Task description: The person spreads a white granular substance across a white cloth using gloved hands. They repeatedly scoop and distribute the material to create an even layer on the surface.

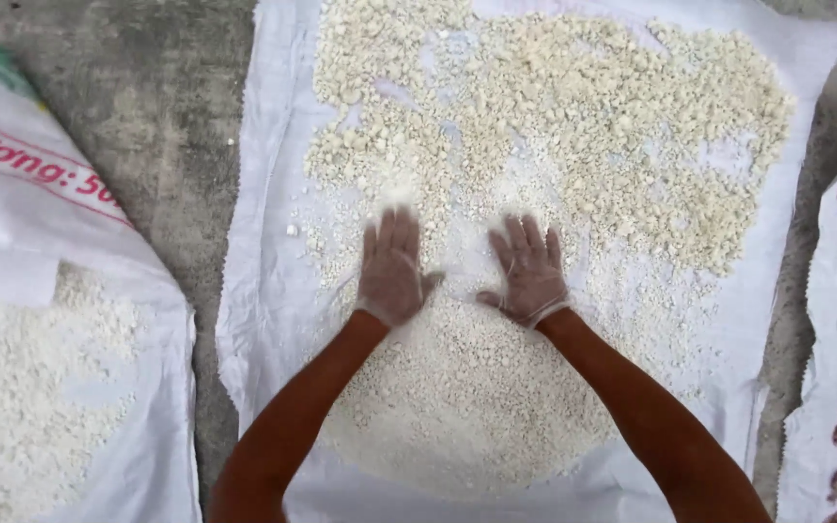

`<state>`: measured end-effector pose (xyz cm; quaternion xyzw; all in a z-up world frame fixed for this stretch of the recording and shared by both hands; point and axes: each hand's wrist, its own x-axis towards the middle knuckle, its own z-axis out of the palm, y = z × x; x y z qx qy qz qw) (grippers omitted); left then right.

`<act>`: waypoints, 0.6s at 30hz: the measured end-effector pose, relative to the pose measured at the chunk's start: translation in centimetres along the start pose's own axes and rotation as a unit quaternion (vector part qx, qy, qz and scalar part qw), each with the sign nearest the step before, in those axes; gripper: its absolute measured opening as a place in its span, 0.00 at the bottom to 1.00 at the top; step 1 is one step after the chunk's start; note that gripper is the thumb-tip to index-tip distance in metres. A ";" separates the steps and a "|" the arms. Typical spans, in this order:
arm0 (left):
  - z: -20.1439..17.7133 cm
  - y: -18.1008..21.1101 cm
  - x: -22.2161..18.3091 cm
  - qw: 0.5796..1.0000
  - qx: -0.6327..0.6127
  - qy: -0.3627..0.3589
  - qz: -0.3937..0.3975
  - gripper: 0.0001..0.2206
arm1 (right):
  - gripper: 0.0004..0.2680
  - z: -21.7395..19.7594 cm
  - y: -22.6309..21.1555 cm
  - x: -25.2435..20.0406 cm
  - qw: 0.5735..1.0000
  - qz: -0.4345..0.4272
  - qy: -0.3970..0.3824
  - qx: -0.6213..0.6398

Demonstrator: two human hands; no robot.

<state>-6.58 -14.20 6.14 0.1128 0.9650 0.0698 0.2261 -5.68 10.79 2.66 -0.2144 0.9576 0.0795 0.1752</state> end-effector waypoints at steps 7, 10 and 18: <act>-5.6 1.7 12.4 0.986 -0.048 0.160 0.002 0.37 | 0.45 0.6 0.6 0.0 0.998 -0.016 0.044 0.049; -6.0 2.7 11.9 0.992 -0.043 0.120 0.002 0.29 | 0.43 1.2 0.7 -0.4 0.997 -0.016 0.033 0.061; -2.1 2.6 3.4 0.998 -0.044 0.003 0.034 0.30 | 0.44 -0.3 0.8 0.3 0.997 -0.018 0.038 0.068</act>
